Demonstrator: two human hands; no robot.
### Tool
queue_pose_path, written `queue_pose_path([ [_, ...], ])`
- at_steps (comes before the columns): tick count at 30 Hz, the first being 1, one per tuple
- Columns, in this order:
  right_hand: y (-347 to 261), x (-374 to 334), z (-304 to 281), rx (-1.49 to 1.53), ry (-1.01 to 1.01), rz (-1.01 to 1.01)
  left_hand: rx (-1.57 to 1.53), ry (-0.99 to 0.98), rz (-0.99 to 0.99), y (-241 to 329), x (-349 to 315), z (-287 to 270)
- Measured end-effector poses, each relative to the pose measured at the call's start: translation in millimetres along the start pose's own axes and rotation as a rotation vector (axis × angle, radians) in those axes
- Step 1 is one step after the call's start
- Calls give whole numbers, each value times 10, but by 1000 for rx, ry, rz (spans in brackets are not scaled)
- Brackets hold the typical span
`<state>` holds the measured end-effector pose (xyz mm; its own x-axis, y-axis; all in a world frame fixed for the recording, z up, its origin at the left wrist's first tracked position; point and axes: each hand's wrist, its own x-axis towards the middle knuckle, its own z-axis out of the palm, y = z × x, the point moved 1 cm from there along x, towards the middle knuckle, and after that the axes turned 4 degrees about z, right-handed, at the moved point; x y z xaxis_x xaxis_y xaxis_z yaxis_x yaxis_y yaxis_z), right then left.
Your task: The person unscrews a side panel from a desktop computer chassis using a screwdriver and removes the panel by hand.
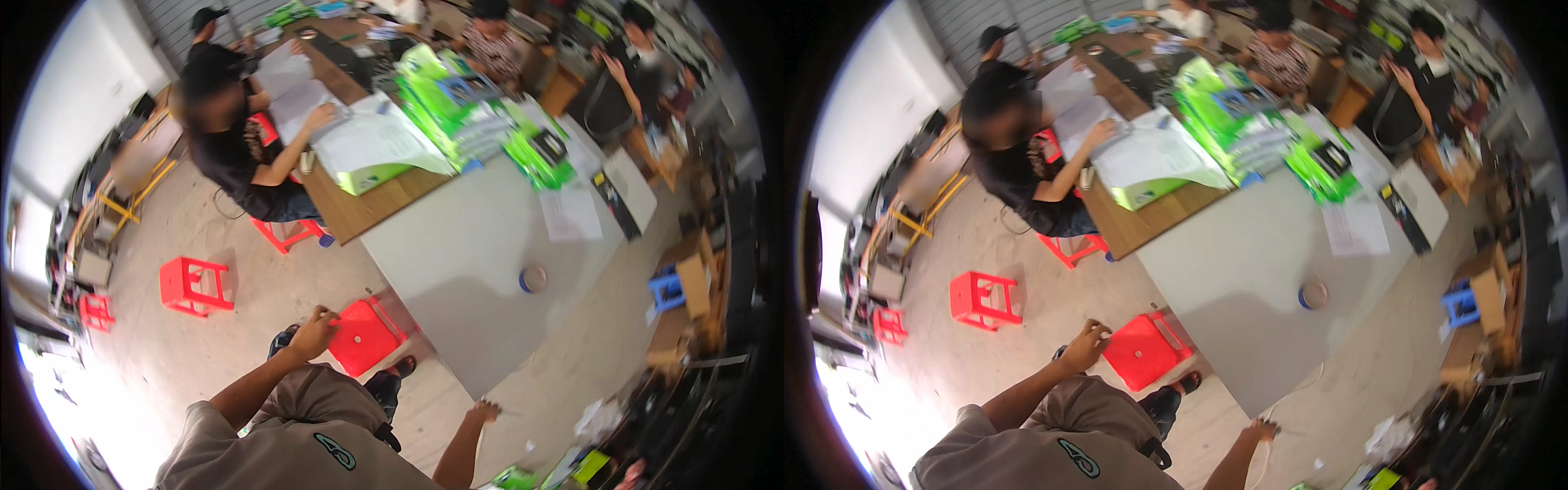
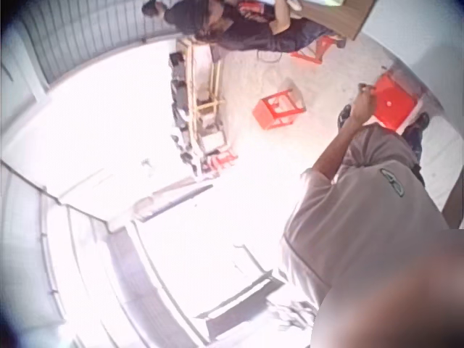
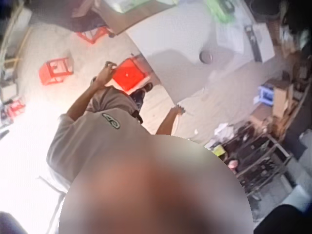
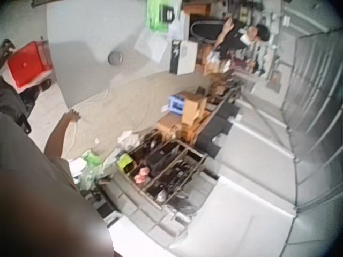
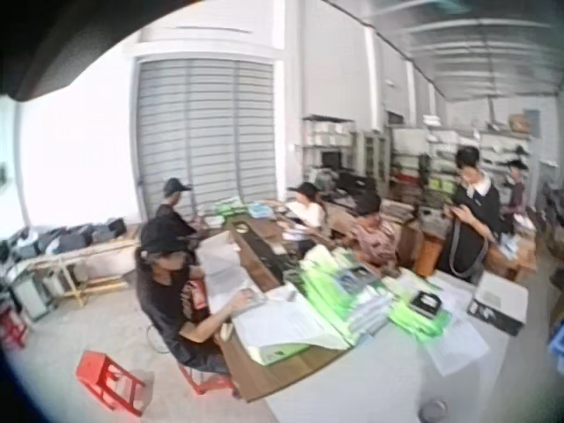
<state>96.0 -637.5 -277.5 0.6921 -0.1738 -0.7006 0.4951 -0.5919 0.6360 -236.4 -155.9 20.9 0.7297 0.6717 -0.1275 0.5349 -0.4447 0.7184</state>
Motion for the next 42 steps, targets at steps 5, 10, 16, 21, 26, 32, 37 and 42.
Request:
queue_pose_path([
  [5, -71, -1306, -259, 2, 86, -124, 157, 251, -474, -2389, -1912, -273],
  [10, -1126, -2364, 77, -608, 109, -424, 219, 87, -779, -4189, -4217, -281],
  [16, -2599, -3499, 43, 722, 72, -257, -348, 501, -1404, -4914, -5903, -911],
  [21, -3959, -5627, -1200, 1045, -357, -1015, -350, 218, -1564, -5466, -6261, -1593],
  [26, -4831, -7899, -2696, 347, 173, -1328, -288, 286, -1332, -5803, -5480, -1871],
  [32, -5019, -10920, -4142, 21, 438, -1877, -257, 428, -994, -5924, -4346, -2989],
  [37, -5433, -12333, -4908, -305, 178, -2257, -145, 659, -960, -6674, -4250, -3196],
  [42, -5866, -13386, -5366, -850, -163, -2245, -346, 699, -1350, -6858, -4671, -3080],
])
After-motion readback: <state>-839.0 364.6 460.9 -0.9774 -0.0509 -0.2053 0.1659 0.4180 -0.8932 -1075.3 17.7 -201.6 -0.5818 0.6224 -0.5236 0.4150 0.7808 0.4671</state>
